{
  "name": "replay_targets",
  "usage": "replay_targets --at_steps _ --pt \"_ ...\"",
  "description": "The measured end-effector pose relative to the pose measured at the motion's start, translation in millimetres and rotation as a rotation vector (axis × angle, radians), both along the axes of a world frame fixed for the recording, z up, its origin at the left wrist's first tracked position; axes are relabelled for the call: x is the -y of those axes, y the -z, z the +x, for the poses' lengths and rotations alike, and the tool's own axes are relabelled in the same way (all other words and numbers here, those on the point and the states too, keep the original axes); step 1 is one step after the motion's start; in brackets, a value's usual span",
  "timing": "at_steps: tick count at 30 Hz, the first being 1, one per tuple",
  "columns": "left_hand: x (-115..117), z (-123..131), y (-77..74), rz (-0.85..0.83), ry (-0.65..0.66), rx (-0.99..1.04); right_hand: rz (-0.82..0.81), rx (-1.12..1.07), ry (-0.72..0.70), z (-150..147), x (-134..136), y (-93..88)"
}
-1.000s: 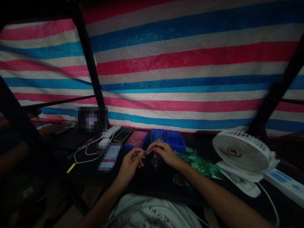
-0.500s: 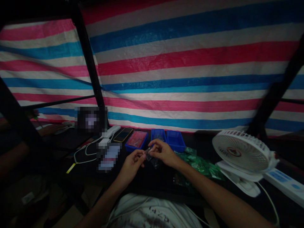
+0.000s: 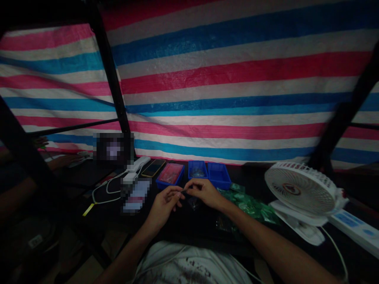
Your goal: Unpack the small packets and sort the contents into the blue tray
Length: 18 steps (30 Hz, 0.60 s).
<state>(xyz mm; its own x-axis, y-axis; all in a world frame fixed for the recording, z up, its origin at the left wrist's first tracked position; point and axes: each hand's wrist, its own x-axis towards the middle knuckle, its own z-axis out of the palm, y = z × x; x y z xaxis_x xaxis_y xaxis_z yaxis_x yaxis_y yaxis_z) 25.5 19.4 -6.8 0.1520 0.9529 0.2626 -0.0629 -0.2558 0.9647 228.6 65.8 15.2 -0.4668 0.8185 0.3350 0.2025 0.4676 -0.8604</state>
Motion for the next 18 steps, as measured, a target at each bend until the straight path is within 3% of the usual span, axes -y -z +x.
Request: replay_targets --at_steps 5,18 --pt "-1.5 -1.5 1.1 0.007 -0.052 -0.024 -0.053 -0.071 -0.053 -3.4 2.0 -2.8" --pt "-3.3 -1.8 3.9 0.032 -0.081 -0.072 -0.047 -0.091 0.034 -3.9 1.0 -4.9"
